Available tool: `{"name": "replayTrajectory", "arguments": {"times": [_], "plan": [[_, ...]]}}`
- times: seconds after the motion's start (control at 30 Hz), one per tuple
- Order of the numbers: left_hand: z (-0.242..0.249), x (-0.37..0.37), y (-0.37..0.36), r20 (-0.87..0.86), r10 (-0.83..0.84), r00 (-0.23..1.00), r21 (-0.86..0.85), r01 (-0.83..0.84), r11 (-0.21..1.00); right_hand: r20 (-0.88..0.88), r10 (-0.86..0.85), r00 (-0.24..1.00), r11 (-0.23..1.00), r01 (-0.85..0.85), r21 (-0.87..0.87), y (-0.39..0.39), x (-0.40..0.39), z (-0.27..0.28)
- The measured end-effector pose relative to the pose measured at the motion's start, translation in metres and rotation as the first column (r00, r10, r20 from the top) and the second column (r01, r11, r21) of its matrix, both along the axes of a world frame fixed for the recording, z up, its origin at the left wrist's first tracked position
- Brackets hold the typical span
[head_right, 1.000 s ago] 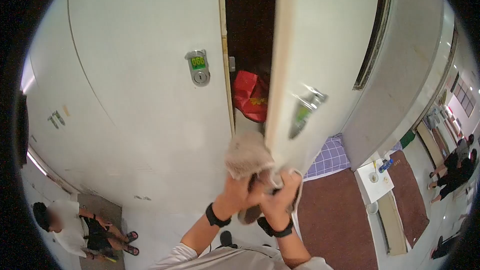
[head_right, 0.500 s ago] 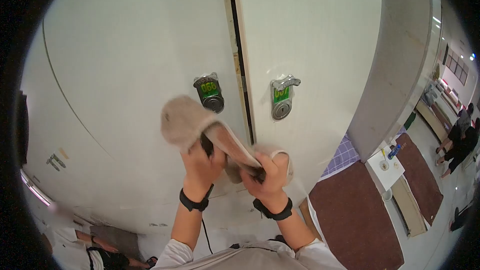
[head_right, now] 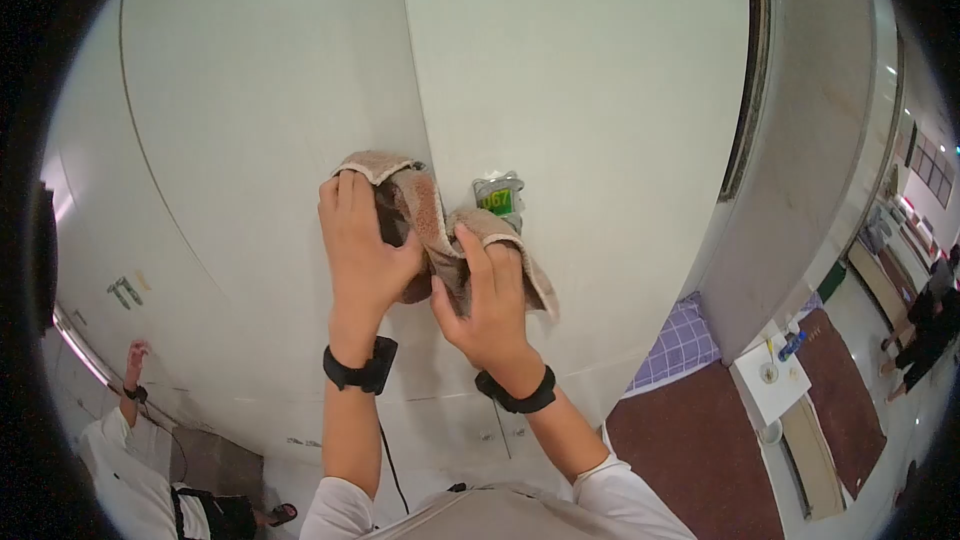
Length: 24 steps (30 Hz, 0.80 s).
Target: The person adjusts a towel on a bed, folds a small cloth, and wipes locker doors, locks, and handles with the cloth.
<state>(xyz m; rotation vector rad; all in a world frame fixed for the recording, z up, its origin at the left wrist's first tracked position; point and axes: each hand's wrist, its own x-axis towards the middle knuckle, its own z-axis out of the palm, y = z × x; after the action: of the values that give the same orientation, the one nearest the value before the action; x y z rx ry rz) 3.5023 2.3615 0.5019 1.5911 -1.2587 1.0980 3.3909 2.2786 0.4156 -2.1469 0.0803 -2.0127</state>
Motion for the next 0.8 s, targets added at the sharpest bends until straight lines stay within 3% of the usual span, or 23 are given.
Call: {"name": "replayTrajectory", "arguments": {"times": [0.33,0.5,0.7,0.8], "plan": [[0.013,-0.022,0.0,-0.129,0.001,0.992,-0.003,-0.002,1.0,-0.072,0.207,0.976,0.976,-0.201,0.084,-0.035,-0.028,0.003],[-0.016,-0.034,-0.017,-0.051,0.016,0.999,-0.112,-0.022,0.993,-0.176,0.226,0.958,0.974,-0.219,0.056,-0.053,-0.031,-0.018],[-0.045,-0.022,-0.01,-0.142,-0.161,0.977,-0.243,0.123,0.962,-0.156,0.262,0.952,0.965,-0.254,0.07,-0.056,-0.026,-0.031],[-0.093,-0.019,-0.012,-0.227,-0.06,0.972,-0.228,0.007,0.974,-0.161,0.206,0.965,0.978,-0.205,0.023,-0.059,-0.022,-0.062]]}}
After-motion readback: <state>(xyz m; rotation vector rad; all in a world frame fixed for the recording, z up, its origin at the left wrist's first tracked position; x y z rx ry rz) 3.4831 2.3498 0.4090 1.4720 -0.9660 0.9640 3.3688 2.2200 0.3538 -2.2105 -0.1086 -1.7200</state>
